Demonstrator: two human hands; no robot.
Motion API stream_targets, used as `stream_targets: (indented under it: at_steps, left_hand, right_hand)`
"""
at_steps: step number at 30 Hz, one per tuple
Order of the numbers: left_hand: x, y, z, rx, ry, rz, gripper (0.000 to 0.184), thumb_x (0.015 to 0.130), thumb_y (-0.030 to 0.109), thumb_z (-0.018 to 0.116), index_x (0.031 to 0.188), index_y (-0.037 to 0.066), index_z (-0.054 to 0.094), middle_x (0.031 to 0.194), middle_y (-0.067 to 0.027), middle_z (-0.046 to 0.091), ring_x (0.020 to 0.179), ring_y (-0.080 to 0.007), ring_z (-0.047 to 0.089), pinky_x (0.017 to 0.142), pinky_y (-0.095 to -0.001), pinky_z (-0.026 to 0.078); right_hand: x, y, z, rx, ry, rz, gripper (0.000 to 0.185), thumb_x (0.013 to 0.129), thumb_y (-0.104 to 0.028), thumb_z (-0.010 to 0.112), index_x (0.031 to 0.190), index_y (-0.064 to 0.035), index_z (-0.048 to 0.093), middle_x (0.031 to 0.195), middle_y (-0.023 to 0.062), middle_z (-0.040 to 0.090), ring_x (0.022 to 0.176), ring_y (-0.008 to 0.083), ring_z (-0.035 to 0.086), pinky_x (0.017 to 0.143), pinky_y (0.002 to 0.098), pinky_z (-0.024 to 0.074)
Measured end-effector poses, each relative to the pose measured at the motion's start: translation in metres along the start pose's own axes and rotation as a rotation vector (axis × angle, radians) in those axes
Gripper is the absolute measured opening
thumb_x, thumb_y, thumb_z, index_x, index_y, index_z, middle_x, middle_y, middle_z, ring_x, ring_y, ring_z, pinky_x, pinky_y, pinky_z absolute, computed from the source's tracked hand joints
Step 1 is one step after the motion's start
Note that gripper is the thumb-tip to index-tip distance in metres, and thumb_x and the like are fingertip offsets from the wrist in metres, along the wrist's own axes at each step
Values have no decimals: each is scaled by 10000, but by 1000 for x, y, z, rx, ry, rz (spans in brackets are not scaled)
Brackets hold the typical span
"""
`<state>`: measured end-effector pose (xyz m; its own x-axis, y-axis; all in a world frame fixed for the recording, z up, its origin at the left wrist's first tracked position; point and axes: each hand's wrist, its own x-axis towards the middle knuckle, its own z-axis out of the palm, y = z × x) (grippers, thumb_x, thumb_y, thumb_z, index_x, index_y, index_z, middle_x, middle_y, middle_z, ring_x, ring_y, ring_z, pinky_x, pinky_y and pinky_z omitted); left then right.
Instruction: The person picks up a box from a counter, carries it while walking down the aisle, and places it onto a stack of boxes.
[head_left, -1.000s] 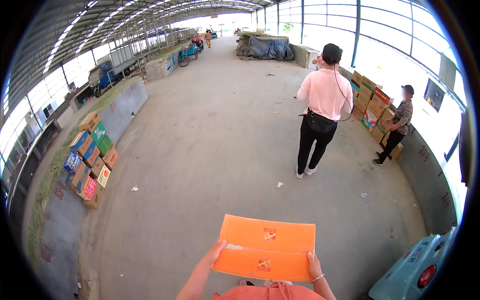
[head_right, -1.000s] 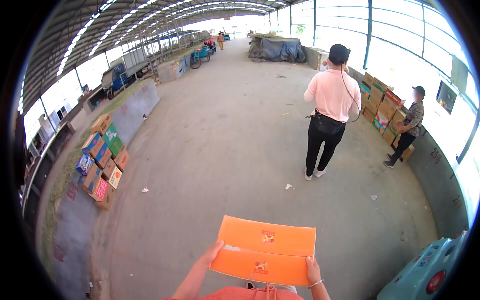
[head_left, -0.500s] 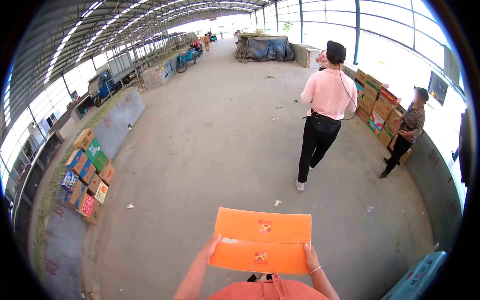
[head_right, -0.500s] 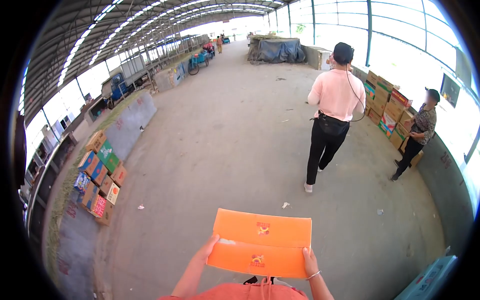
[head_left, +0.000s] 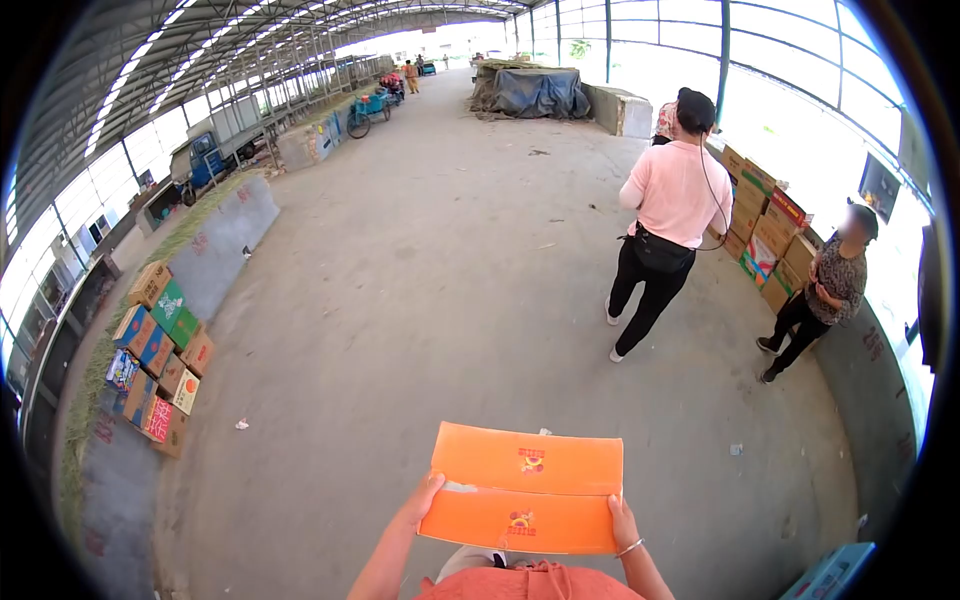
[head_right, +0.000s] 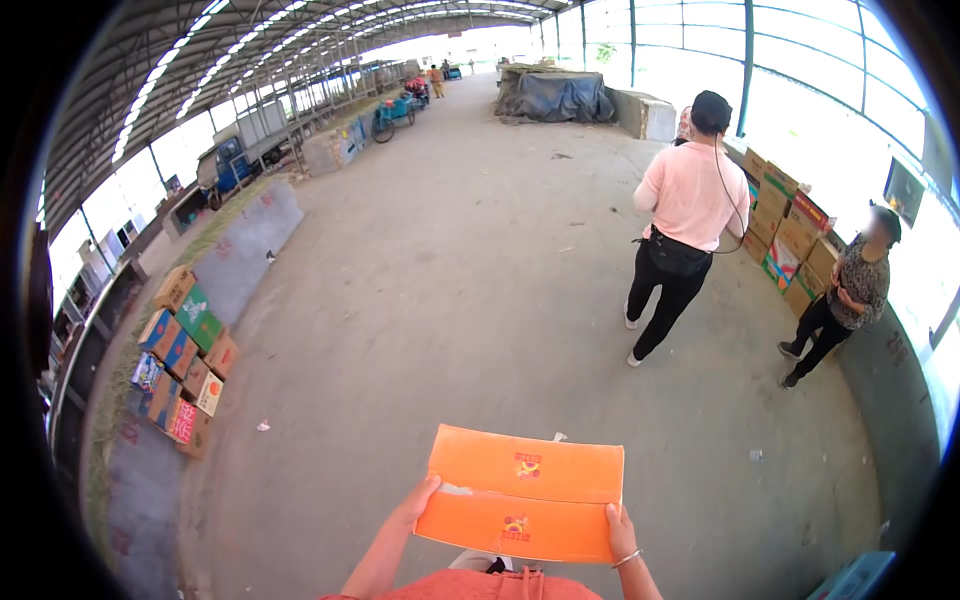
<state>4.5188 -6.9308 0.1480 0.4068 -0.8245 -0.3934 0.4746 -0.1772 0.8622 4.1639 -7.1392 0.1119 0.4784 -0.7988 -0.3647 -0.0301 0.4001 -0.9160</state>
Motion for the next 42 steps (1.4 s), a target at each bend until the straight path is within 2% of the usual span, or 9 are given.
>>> stream_targets:
  at_steps: [2,13,20,23,29,31,34,38,42]
  left_hand:
    - [33,15,0,-41,-22,-21,569,1007,384,513,1452,51,391,1388,-83,528,1249,-195,535,1031,-362,456]
    - [228,133,-17,29,-80,2,634,1007,385,493,1517,66,291,1467,-90,442,1310,-207,475,1080,-378,408]
    - [321,169,-43,46,-149,12,590,1021,421,474,1491,89,341,1409,-79,504,1284,-195,499,1073,-384,419]
    - [349,189,-40,19,-139,9,634,1008,419,498,1505,64,327,1473,-93,443,1328,-211,455,1102,-380,383]
    - [426,208,-40,4,-74,-24,639,1013,413,497,1514,67,306,1478,-96,436,1344,-221,436,1107,-386,375]
    - [459,207,-43,35,-27,0,647,1011,420,499,1518,71,299,1479,-94,433,1342,-222,438,1105,-389,377]
    - [509,224,-35,25,-4,10,657,1007,432,504,1519,76,296,1475,-91,433,1340,-221,441,1097,-393,387]
    - [575,260,-5,22,21,14,661,998,449,514,1508,82,312,1467,-88,434,1335,-219,445,1077,-396,410]
    - [642,282,22,-2,-28,35,630,1002,478,502,1465,76,352,1359,-97,531,1223,-203,548,1017,-389,473]
  right_hand:
    - [33,-4,2,-12,10,-9,486,1049,-316,445,1402,18,460,1293,98,577,1145,178,570,967,322,476]
    - [207,-79,60,121,56,-100,448,1051,-303,459,1358,24,472,1266,109,585,1118,184,587,949,328,492]
    - [287,-106,93,145,58,-135,454,1051,-320,464,1341,29,483,1242,110,598,1091,190,600,931,331,505]
    - [326,-109,94,111,50,-117,457,1054,-329,455,1343,23,485,1240,104,601,1092,184,600,933,326,503]
    - [418,-131,96,87,15,-64,460,1053,-340,453,1348,11,490,1253,94,596,1103,173,591,942,322,492]
    - [453,-141,93,50,-3,-78,459,1045,-350,475,1319,18,504,1222,97,601,1077,166,589,915,321,497]
    - [510,-169,96,75,-49,-72,491,1054,-353,444,1391,4,469,1292,91,579,1153,173,564,980,322,467]
    - [603,-184,74,17,-57,-116,502,1055,-355,437,1405,5,460,1306,95,574,1165,174,555,981,323,463]
    - [667,-237,57,-121,-21,-131,495,1053,-354,444,1390,7,472,1300,98,578,1157,175,559,979,323,462]
